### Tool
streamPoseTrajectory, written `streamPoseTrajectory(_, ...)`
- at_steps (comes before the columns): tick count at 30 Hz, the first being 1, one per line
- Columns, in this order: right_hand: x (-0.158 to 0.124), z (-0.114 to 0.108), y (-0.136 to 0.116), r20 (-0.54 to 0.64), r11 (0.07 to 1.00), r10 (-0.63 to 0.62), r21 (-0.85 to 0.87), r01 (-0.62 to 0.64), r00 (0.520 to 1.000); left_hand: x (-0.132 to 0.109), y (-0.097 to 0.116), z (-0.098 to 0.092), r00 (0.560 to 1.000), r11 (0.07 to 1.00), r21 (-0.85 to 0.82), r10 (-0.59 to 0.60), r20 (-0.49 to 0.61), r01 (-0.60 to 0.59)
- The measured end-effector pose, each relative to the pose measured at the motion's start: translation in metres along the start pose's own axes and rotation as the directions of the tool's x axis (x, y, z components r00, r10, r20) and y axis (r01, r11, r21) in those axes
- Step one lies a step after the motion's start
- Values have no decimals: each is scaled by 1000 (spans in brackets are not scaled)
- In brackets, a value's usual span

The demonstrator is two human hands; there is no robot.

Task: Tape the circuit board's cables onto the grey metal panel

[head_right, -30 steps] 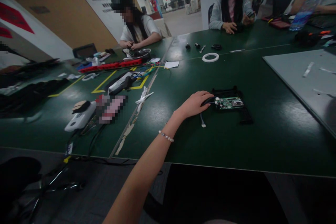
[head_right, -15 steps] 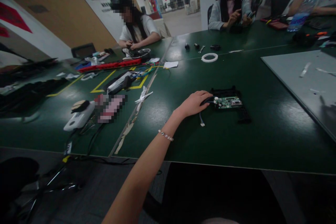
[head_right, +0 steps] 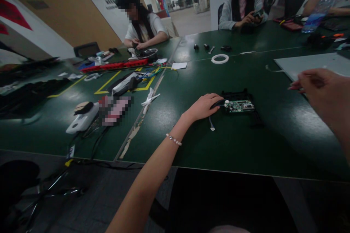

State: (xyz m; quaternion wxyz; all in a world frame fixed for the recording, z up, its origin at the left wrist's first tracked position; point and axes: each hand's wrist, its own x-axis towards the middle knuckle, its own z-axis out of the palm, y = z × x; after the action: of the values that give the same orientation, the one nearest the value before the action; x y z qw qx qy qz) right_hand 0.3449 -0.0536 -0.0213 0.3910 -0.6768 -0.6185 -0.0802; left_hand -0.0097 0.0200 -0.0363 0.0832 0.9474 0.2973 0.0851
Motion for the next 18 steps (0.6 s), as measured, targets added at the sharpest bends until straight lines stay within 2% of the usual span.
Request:
streamPoseTrajectory(1, 0, 2, -21, -15, 988, -136, -77, 134, 991, 0, 0, 0, 1000, 1000, 4, -1, 5, 1)
streamPoseTrajectory(3, -2, 9, -61, -28, 903, -399, -185, 388, 916, 0, 0, 0, 1000, 1000, 12, -4, 1, 4)
streamPoseTrajectory(5, -7, 19, -97, 6, 789, -599, -165, 592, 801, 1, -2, 3, 1000, 1000, 18, 5, -15, -5)
streamPoseTrajectory(7, -13, 32, -130, 64, 669, -736, -83, 739, 674, 4, -4, 7, 999, 999, 23, 27, -28, -26)
streamPoseTrajectory(8, -16, 39, -144, 90, 626, -775, -24, 779, 626, 6, -6, 9, 999, 999, 27, 28, -26, -27)
streamPoseTrajectory(10, -22, 53, -168, 124, 573, -818, 101, 813, 562, 8, -8, 12, 1000, 999, 38, 0, -11, 0)
streamPoseTrajectory(12, -29, 67, -184, 134, 514, -857, 150, 844, 498, 10, -10, 14, 1000, 999, 46, -30, 0, 30)
streamPoseTrajectory(15, -37, 81, -190, 142, 438, -897, 148, 887, 419, 10, -13, 16, 1000, 999, 53, 10, 11, -11)
streamPoseTrajectory(18, -42, 86, -185, 157, 392, -917, 173, 903, 368, 12, -16, 19, 999, 995, 91, 28, 35, -31)
